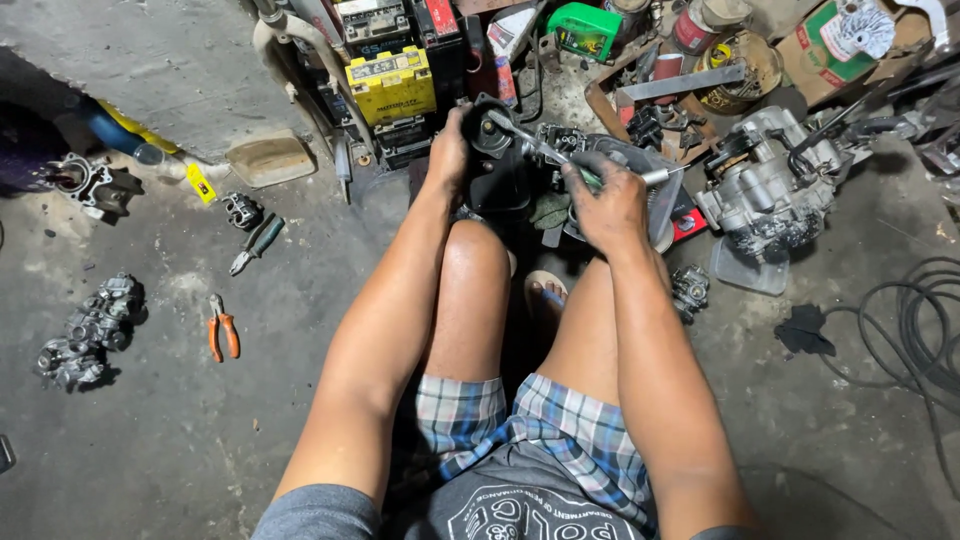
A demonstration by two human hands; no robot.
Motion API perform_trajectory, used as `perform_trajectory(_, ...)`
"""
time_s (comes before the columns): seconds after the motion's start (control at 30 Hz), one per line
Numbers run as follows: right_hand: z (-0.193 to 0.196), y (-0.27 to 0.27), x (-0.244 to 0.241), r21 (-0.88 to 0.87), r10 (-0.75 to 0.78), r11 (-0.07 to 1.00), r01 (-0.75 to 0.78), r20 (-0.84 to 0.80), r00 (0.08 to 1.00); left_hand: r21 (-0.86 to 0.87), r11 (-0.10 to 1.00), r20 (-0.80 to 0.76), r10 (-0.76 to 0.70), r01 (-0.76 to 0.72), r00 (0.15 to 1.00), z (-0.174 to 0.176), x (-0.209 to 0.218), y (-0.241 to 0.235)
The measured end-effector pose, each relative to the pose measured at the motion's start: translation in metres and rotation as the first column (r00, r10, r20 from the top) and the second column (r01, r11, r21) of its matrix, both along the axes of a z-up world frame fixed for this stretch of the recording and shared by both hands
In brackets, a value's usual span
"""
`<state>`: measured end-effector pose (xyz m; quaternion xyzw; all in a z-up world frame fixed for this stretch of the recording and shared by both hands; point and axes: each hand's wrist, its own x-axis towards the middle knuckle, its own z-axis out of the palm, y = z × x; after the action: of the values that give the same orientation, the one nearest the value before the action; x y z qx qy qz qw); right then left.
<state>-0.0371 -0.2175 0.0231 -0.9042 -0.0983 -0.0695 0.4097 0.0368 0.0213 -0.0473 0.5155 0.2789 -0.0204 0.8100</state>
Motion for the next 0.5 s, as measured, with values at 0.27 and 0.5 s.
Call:
perform_trajectory(0.27, -0.016, -0.008, 0.009, -0.172, -0.074, 0.985, 0.033, -0.242, 0.967, -0.081, 0.996, 0.152, 0.057, -0.046, 0.987, -0.038, 0.014, 0.005)
perform_trajectory(0.5, -0.011, -0.005, 0.012, -0.011, -0.041, 0.999, 0.039, -0.242, 0.97, -0.032, 0.99, 0.169, -0.134, 0.141, 0.977, -0.04, 0.01, -0.007)
